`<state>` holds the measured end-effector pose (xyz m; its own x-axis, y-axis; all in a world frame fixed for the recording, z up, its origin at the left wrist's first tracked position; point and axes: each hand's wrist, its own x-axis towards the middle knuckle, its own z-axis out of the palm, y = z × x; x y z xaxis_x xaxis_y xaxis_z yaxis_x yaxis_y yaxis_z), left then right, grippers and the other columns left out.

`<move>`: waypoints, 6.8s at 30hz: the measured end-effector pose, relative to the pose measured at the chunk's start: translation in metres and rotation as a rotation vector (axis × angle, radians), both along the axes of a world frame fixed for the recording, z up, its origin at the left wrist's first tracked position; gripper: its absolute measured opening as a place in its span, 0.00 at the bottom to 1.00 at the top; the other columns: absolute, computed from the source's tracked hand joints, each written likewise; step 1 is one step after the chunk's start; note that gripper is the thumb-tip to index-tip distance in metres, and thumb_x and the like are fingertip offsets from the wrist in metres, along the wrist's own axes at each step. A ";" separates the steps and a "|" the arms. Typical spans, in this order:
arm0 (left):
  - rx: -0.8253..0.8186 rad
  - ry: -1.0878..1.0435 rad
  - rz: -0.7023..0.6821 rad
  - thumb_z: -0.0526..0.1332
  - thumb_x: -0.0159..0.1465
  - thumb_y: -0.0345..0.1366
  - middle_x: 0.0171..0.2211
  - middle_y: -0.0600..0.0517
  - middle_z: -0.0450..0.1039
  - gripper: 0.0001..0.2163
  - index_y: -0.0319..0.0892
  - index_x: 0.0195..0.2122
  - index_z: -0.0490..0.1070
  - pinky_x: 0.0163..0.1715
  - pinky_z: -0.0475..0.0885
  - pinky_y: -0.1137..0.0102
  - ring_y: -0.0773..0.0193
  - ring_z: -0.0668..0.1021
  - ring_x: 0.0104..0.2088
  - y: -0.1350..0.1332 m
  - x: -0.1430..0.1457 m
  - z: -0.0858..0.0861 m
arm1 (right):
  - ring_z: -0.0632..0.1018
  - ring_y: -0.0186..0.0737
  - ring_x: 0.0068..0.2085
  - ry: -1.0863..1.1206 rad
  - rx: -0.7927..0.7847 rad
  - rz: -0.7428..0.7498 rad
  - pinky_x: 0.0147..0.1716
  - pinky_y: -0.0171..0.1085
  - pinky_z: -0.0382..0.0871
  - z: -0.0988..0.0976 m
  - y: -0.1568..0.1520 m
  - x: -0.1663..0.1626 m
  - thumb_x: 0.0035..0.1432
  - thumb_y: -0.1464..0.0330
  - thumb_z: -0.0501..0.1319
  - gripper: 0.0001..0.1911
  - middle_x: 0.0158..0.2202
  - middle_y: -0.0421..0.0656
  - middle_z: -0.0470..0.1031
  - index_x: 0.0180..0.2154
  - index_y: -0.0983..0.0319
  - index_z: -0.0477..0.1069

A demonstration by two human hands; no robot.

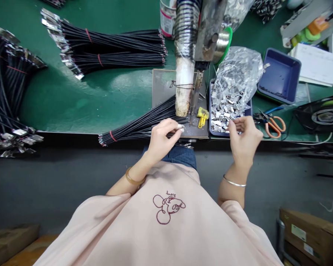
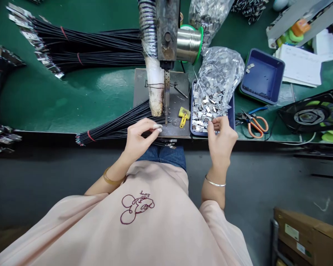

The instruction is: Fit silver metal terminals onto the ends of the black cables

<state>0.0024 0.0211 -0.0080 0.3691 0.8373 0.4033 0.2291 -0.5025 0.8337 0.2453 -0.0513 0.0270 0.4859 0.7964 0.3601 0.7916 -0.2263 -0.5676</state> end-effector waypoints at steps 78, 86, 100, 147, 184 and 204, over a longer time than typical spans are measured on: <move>-0.689 -0.355 -0.210 0.68 0.57 0.36 0.23 0.53 0.71 0.08 0.36 0.26 0.76 0.25 0.63 0.76 0.72 0.69 0.24 0.006 0.012 0.008 | 0.84 0.40 0.46 0.127 0.394 0.404 0.46 0.42 0.82 -0.035 -0.002 -0.090 0.58 0.76 0.64 0.07 0.45 0.46 0.83 0.37 0.59 0.72; -0.698 -0.364 -0.186 0.67 0.58 0.37 0.23 0.54 0.71 0.08 0.36 0.28 0.77 0.24 0.62 0.77 0.73 0.68 0.23 0.003 0.014 0.008 | 0.85 0.39 0.45 -0.004 0.438 0.455 0.43 0.39 0.83 -0.037 0.001 -0.088 0.57 0.78 0.64 0.10 0.45 0.46 0.84 0.37 0.58 0.70; -0.635 -0.361 -0.153 0.64 0.60 0.34 0.21 0.57 0.59 0.06 0.37 0.29 0.74 0.23 0.56 0.76 0.74 0.60 0.22 0.002 0.017 0.008 | 0.85 0.37 0.40 -0.163 0.504 0.465 0.41 0.35 0.82 -0.033 0.012 -0.084 0.56 0.80 0.65 0.12 0.41 0.45 0.84 0.39 0.59 0.73; -0.539 -0.222 -0.126 0.62 0.58 0.33 0.19 0.59 0.51 0.05 0.37 0.26 0.72 0.21 0.47 0.73 0.74 0.53 0.21 0.000 0.018 0.018 | 0.85 0.40 0.45 -0.022 0.316 0.428 0.45 0.41 0.81 -0.017 0.010 -0.084 0.61 0.74 0.64 0.05 0.44 0.44 0.84 0.37 0.58 0.74; -0.634 -0.224 -0.343 0.62 0.60 0.32 0.20 0.54 0.71 0.05 0.36 0.29 0.74 0.25 0.68 0.76 0.72 0.71 0.21 -0.001 0.000 0.014 | 0.65 0.27 0.17 -0.180 0.165 0.473 0.23 0.30 0.62 -0.017 -0.005 -0.081 0.63 0.66 0.64 0.05 0.17 0.29 0.63 0.40 0.59 0.74; -0.569 -0.262 -0.167 0.65 0.59 0.35 0.22 0.54 0.69 0.08 0.36 0.27 0.77 0.24 0.59 0.76 0.73 0.65 0.23 -0.006 0.013 0.010 | 0.78 0.29 0.23 0.465 0.345 0.244 0.25 0.32 0.74 -0.022 -0.009 -0.076 0.68 0.65 0.56 0.07 0.32 0.35 0.80 0.47 0.54 0.67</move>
